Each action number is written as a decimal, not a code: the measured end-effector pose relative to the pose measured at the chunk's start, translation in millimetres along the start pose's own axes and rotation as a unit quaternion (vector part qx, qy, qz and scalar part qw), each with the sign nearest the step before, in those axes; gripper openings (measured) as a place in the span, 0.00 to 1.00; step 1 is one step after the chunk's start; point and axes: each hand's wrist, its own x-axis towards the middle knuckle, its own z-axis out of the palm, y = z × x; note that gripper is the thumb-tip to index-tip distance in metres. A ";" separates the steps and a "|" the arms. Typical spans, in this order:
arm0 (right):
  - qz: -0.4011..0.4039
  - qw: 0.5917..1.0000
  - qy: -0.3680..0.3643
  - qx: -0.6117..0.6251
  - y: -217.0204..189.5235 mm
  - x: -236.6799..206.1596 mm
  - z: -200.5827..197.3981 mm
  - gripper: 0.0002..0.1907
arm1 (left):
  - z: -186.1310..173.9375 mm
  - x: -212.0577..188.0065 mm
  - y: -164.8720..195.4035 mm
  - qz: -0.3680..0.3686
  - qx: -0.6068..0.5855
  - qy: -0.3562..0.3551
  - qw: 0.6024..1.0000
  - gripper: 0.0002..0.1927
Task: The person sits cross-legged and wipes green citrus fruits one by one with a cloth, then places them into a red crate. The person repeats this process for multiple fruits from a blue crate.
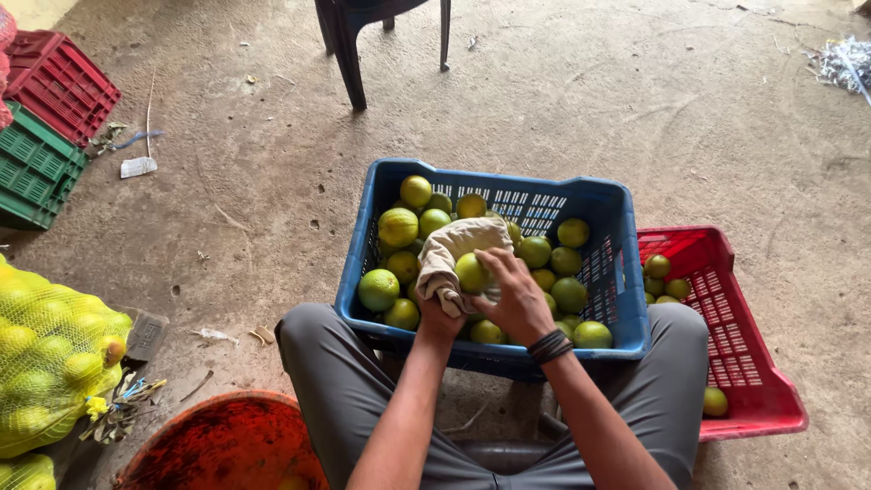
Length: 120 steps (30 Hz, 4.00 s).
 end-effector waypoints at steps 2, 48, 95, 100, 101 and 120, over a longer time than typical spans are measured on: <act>-0.002 1.000 0.009 0.026 1.8 -4.1 4.8 0.35 | 0.1 -1.8 1.1 -0.049 -0.100 -0.232 0.966 0.17; 0.604 0.499 0.425 0.453 289.2 -162.2 -142.2 0.19 | 27.4 -21.7 12.7 -0.032 -0.084 -0.082 0.993 0.15; 0.320 0.841 -0.420 -0.119 208.2 -83.0 27.3 0.27 | 15.9 -10.5 8.7 -0.125 -0.175 -0.403 0.890 0.25; 0.374 0.787 -0.454 -0.186 201.2 -83.7 26.6 0.28 | 12.4 -5.2 6.8 -0.060 -0.095 -0.108 0.988 0.26; 0.364 0.786 -0.458 -0.199 198.4 -83.0 26.4 0.29 | 14.0 -5.3 7.3 -0.060 -0.091 -0.097 0.989 0.27; 0.238 0.852 -0.457 -0.094 202.2 -86.3 -3.1 0.39 | 23.4 -13.8 10.6 -0.057 -0.037 -0.037 0.997 0.34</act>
